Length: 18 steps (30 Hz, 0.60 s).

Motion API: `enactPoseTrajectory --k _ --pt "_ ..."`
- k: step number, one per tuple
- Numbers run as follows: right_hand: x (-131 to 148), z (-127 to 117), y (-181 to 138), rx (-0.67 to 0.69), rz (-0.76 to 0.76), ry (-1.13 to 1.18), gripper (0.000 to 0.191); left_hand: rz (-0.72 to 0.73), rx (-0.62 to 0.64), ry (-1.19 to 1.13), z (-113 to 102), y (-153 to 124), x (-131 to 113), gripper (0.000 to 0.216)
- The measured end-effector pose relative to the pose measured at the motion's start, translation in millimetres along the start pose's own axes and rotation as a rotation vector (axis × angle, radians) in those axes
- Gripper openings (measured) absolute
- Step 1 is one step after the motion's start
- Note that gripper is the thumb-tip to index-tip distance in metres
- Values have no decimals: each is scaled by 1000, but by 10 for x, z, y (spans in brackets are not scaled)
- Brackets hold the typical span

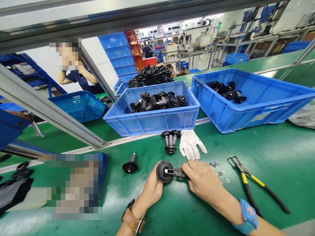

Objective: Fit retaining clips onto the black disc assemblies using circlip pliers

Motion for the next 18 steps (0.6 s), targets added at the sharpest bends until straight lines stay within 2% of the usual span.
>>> enactPoseTrajectory --k 6,11,15,18 --pt "-3 21 -7 -6 6 -5 27 40 12 28 8 28 -82 43" --pt "-8 39 5 -29 -4 -11 27 32 -4 33 -4 17 -79 38" --pt "-5 54 17 -48 -6 -5 25 45 -50 51 -34 18 -89 37" --pt "24 72 5 -62 8 14 23 79 -128 83 -83 20 -142 36"
Point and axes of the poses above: each hand's wrist, its own y-axis towards the middle knuckle, its own z-axis out of the palm, x = y × z, the point moved 9 cm from there along y, towards the middle knuckle, and after that the axes turned 4 degrees about -z, right-handed, at the moved point
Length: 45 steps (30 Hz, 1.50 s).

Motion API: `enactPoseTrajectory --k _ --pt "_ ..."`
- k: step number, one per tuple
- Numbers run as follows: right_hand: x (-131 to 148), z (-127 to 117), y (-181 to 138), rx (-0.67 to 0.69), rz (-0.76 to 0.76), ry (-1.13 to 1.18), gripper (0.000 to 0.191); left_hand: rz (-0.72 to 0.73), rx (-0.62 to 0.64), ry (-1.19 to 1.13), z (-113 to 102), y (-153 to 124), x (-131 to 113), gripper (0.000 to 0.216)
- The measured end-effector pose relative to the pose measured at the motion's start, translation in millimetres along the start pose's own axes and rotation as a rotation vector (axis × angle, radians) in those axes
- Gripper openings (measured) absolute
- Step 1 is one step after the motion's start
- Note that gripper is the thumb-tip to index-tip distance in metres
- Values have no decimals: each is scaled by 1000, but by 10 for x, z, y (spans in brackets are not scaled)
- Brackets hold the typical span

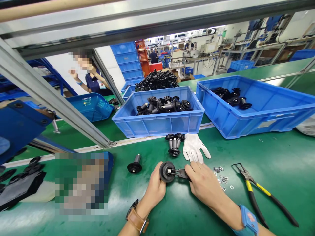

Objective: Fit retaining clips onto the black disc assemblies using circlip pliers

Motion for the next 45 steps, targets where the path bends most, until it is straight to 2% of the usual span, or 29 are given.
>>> enactPoseTrajectory --k 4,6,15,20,22,26,28,34,40,45 --pt "4 34 -39 -18 88 70 22 -21 -134 43 -103 19 -57 30" --pt "7 37 -48 -31 110 106 23 -38 -154 45 -125 28 -83 29" --pt "29 -80 -21 -123 2 112 25 -119 12 -55 -5 39 -53 16" --pt "13 -43 -32 -102 -25 109 26 -131 122 -33 94 51 -20 19" --pt "30 -27 -39 -82 -2 106 25 -121 91 -34 86 47 -12 22" --pt "99 3 -63 -56 101 114 24 -105 -87 -54 -10 2 24 28" --pt "145 7 -77 -61 136 107 25 -119 -125 -65 -23 -26 54 27" --pt "193 -31 -97 -102 146 71 27 -147 -123 -91 -17 -42 87 21" --pt "206 -58 -100 -89 131 50 25 -152 -96 -110 2 -26 99 16" --pt "202 -57 -92 -83 143 38 24 -192 -75 -111 33 -60 212 15"
Point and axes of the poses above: each hand's wrist, its own y-axis towards the middle knuckle, its own z-axis out of the palm, x = y × z, the point moved 9 cm from there along y, towards the middle knuckle, and after that the axes turned 4 degrees about -z, right-handed, at the moved point
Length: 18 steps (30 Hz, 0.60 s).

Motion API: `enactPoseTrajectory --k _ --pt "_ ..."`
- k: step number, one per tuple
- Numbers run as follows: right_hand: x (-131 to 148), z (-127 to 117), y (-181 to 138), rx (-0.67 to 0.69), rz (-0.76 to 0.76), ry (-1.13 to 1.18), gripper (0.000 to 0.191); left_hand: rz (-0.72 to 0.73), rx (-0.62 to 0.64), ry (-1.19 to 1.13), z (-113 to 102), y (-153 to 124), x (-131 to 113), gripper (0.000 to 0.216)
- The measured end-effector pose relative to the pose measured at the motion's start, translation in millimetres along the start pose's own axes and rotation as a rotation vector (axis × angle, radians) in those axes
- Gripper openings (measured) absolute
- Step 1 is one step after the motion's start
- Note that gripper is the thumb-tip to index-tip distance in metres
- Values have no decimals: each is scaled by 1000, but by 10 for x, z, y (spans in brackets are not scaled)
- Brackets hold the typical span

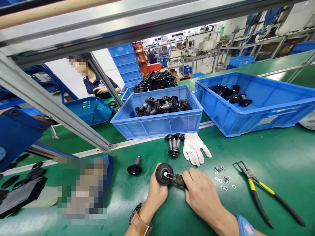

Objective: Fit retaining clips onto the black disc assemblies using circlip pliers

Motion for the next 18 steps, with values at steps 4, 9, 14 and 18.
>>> enactPoseTrajectory --k 4,9,14,18 --pt "-12 19 -3 9 10 10 24 -40 -30 20 -17 -42 176 21" --pt "14 20 6 18 18 58 19 -54 -65 24 -39 -53 239 25" --pt "-160 0 59 -3 100 231 13 -106 -98 -52 -78 -10 235 31" --pt "-273 119 -90 61 118 149 11 -168 -196 -108 -158 -13 297 39"
Point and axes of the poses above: each hand's wrist, its own y-axis towards the middle knuckle, its own z-axis out of the palm, x = y × z, the point moved 9 cm from there along y, towards the middle knuckle, and after that the axes turned 4 degrees about -z, right-handed, at the moved point
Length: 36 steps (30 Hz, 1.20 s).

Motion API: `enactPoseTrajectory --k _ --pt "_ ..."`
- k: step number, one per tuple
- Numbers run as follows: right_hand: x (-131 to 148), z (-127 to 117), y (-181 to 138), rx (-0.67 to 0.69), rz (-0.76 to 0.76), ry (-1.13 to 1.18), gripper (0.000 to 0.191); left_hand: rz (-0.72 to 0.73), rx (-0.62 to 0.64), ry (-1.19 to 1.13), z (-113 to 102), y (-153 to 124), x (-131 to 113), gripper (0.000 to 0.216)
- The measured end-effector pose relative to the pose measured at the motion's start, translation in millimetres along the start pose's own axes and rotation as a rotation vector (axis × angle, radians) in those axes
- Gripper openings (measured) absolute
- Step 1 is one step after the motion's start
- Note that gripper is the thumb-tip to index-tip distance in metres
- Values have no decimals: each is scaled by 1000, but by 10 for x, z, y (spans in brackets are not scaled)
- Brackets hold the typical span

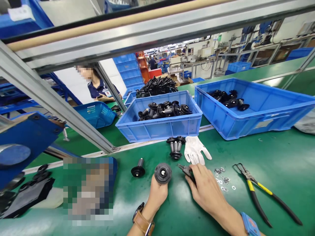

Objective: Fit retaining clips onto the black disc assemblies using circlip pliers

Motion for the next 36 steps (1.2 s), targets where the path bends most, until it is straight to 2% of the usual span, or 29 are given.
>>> enactPoseTrajectory --k 4,6,8,10,12,14,16,20,23,26,29,33,36 --pt "94 116 -306 27 -74 -63 22 -15 -11 -41 -1 -2 1 39" --pt "161 39 -418 -36 -131 -76 38 -11 6 -60 15 0 -23 38" --pt "115 -168 -488 -168 -129 -104 44 -7 7 -73 15 4 -45 39" --pt "-100 -452 -568 -324 -16 -190 44 -2 11 -82 21 7 -59 40" --pt "-415 -707 -707 -418 178 -351 52 2 19 -95 37 3 -66 40" --pt "-707 -851 -877 -398 340 -548 71 5 23 -108 55 -10 -73 41" --pt "-913 -884 -1029 -332 398 -677 81 12 49 -111 96 -30 -94 40" --pt "-1139 -853 -1207 -277 403 -772 73 36 92 -121 157 -56 -177 37" --pt "-1185 -884 -1207 -297 368 -750 70 64 109 -142 169 -51 -268 33" --pt "-1128 -1002 -1185 -380 365 -554 67 102 144 -160 190 -48 -359 30" --pt "-909 -1005 -1119 -393 399 -249 53 142 179 -165 221 -69 -418 28" --pt "-169 -632 -819 -141 213 140 35 187 193 -159 237 -118 -449 34" --pt "274 -436 -662 -51 141 275 28 260 214 -122 254 -157 -509 31"
Point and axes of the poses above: each hand's wrist, its own y-axis towards the middle knuckle, its own z-axis out of the palm, x = y × z, the point moved 9 cm from there along y, towards the middle knuckle, and after that the axes turned 4 degrees about -z, right-handed, at the moved point
